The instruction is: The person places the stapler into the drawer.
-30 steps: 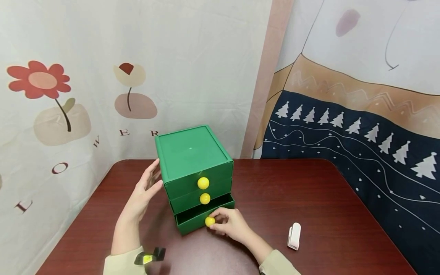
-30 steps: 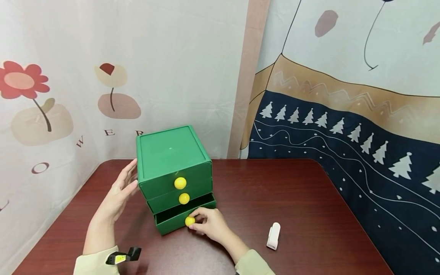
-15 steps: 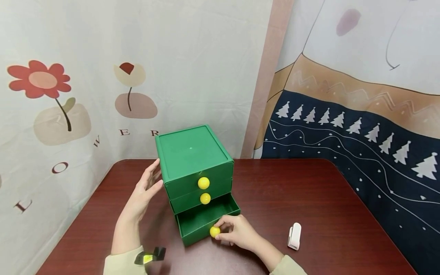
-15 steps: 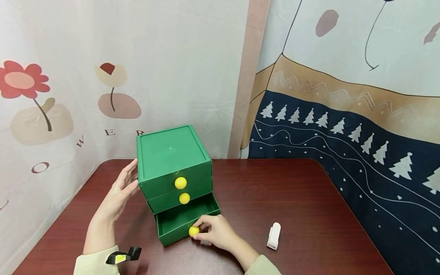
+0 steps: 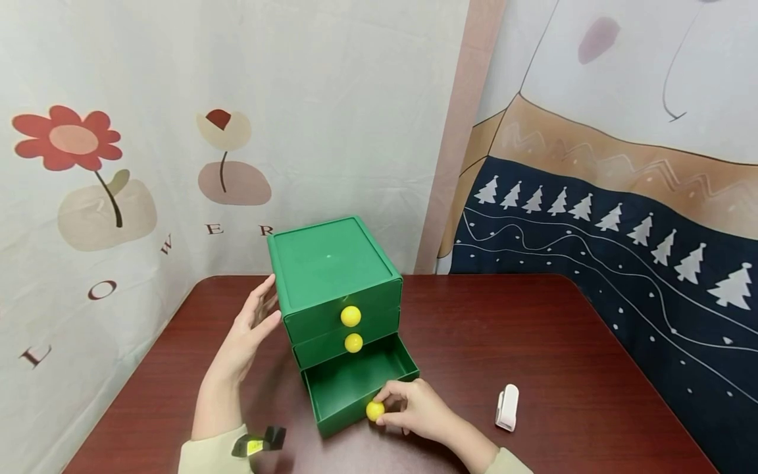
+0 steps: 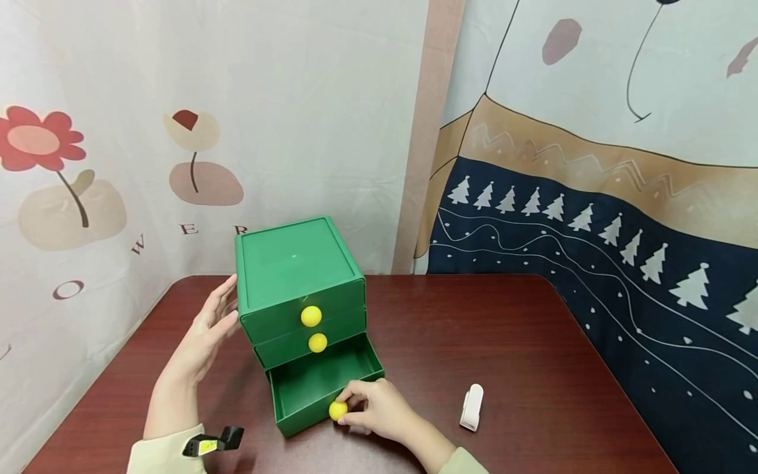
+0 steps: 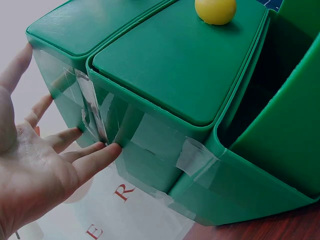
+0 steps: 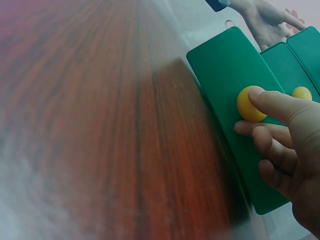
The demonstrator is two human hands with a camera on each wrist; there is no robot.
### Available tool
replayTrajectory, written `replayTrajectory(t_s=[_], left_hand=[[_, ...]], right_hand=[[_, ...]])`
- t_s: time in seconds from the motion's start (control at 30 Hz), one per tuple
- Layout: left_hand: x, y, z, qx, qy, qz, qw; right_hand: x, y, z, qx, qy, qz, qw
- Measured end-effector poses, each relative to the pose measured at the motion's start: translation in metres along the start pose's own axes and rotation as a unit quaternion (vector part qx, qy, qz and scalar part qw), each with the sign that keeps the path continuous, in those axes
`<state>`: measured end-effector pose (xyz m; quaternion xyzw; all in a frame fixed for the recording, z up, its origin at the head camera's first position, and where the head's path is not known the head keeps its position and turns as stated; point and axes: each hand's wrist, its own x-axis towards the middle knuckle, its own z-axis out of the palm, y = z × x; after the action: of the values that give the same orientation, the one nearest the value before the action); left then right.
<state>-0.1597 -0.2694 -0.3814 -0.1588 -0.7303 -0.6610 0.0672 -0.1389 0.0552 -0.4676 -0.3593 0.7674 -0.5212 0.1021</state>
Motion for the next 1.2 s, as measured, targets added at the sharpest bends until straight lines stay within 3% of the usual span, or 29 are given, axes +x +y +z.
replayTrajectory(t_s=[0.3,0.63,0.93,1.2], left_hand=[[0.000,0.000,0.000,0.002,0.002,-0.005,1.0000],[-0.001,-0.003,-0.001,0.008,0.000,-0.016,0.9998],[-0.001,-0.001,-0.002,0.011,0.001,-0.014,0.9998],[-0.001,0.000,-0.001,0.009,0.000,-0.017,0.9998]], right_hand=[[-0.007,0.023,-0.013,-0.079,-0.007,-0.055,0.995],[-0.034,0.024,-0.046,-0.102,0.081,-0.131,0.983],[-0.064,0.012,-0.072,-0.163,0.162,-0.134,0.964],[-0.098,0.031,-0.098,-0.205,0.178,-0.098,0.958]])
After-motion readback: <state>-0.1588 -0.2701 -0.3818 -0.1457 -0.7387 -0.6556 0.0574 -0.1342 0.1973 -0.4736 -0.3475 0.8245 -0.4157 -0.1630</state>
